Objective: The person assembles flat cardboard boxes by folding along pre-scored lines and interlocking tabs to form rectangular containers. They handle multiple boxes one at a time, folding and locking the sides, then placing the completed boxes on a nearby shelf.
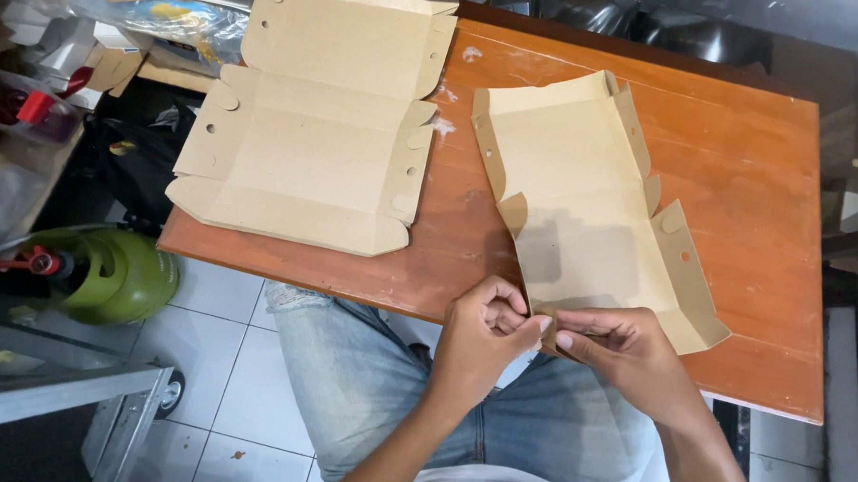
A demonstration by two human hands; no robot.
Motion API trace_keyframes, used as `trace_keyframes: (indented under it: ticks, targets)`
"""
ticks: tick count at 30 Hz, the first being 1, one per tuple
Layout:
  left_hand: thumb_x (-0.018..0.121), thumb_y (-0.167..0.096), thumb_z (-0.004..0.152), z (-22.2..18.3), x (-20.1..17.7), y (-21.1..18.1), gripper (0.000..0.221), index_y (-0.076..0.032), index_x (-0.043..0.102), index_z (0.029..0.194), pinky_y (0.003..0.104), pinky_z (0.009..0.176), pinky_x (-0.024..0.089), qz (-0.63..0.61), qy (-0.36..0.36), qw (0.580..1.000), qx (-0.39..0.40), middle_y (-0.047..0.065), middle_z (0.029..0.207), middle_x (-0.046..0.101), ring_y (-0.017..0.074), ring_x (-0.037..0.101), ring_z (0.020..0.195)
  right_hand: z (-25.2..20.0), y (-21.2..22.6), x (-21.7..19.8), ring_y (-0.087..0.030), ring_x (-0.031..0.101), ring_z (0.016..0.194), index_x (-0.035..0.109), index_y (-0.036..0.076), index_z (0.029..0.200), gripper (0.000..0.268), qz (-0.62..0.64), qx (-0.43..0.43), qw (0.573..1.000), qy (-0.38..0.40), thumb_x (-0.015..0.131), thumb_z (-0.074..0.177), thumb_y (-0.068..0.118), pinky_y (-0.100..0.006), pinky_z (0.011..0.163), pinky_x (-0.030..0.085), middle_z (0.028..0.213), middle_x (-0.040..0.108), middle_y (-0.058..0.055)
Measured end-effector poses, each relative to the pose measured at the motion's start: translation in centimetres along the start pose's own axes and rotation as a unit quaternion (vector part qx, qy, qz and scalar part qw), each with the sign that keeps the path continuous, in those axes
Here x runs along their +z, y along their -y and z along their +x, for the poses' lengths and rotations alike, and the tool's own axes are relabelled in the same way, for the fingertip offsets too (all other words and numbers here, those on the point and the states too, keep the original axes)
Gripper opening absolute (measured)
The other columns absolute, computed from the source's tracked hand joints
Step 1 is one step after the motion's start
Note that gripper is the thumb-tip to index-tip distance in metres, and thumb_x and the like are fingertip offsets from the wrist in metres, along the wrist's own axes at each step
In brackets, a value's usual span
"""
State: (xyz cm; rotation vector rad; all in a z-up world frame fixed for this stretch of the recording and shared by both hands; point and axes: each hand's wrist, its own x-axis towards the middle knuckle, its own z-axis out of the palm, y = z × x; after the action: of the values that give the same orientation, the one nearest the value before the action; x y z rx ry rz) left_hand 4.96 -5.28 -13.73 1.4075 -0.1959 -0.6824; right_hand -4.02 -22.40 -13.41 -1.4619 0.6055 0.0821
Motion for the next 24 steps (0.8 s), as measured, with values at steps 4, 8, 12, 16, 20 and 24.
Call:
trace_keyframes:
  ticks: [4, 8, 12, 16, 20, 24]
  targets:
    - [0.083, -0.01, 0.083, 0.8, -1.1, 0.4, 0.03, -0.006, 0.054, 0.087, 0.025, 0.059, 0.052, -0.033, 0.045, 0.998, 0.008, 0.012, 0.06, 0.067, 0.0152, 0.064, 0.054, 0.7, -0.6, -0.2, -0.033, 0.083, 0.093, 0.078, -0.01, 0.115, 0.034, -0.005, -0.01, 1.0, 0.015, 0.073, 0.082, -0.003, -0.043, 0.09, 0.071, 0.104, 0.085, -0.026]
    - [0.089, -0.014, 0.076, 1.1, -1.0, 0.7, 0.033, -0.005, 0.058, 0.084, 0.027, 0.058, 0.063, -0.029, 0.073, 0.997, -0.029, 0.009, 0.065, 0.064, 0.0151, 0.069, 0.061, 0.6, 1.5, 0.8, -0.021, 0.082, 0.086, 0.072, -0.001, 0.097, 0.012, -0.064, 0.022, 0.995, 0.073, 0.076, 0.086, -0.005, -0.032, 0.077, 0.063, 0.089, 0.086, -0.017]
    - [0.081, -0.022, 0.085, 0.5, -0.9, -1.5, 0.025, -0.01, 0.059, 0.086, 0.023, 0.062, 0.052, 0.106, 0.078, 0.991, -0.04, 0.006, 0.064, 0.069, 0.0133, 0.072, 0.062, 0.2, 2.4, 1.5, -0.014, 0.062, 0.072, 0.069, 0.006, 0.094, 0.009, -0.174, -0.013, 0.981, 0.09, 0.072, 0.093, -0.002, -0.028, 0.069, 0.053, 0.078, 0.068, -0.006]
    - [0.076, -0.011, 0.086, 0.5, -1.5, -2.3, 0.014, -0.008, 0.063, 0.089, 0.024, 0.061, 0.055, 0.155, 0.063, 0.986, 0.013, 0.006, 0.072, 0.07, 0.0111, 0.067, 0.064, -0.5, 3.0, 0.8, -0.015, 0.064, 0.11, 0.071, 0.021, 0.118, 0.036, -0.388, -0.143, 0.91, 0.029, 0.081, 0.084, 0.024, -0.032, 0.094, 0.049, 0.121, 0.07, 0.005]
    - [0.067, -0.015, 0.089, 0.7, -2.0, -2.7, 0.007, -0.014, 0.06, 0.092, 0.036, 0.065, 0.05, 0.383, -0.047, 0.909, 0.157, 0.003, 0.076, 0.064, 0.0211, 0.063, 0.07, -3.0, 5.0, -2.7, -0.022, 0.062, 0.109, 0.071, 0.013, 0.117, 0.038, -0.438, -0.236, 0.853, -0.157, 0.067, 0.092, 0.041, -0.038, 0.095, 0.048, 0.112, 0.072, -0.001]
    - [0.065, -0.028, 0.093, 0.1, 0.7, -2.9, 0.021, -0.012, 0.065, 0.106, 0.049, 0.073, 0.042, 0.557, -0.131, 0.753, 0.324, 0.014, 0.112, 0.06, 0.0356, 0.055, 0.094, -2.4, 7.5, -4.8, -0.019, 0.062, 0.084, 0.052, 0.021, 0.145, 0.071, -0.325, 0.092, 0.921, -0.194, 0.068, 0.081, 0.047, -0.034, 0.08, 0.05, 0.098, 0.065, -0.004]
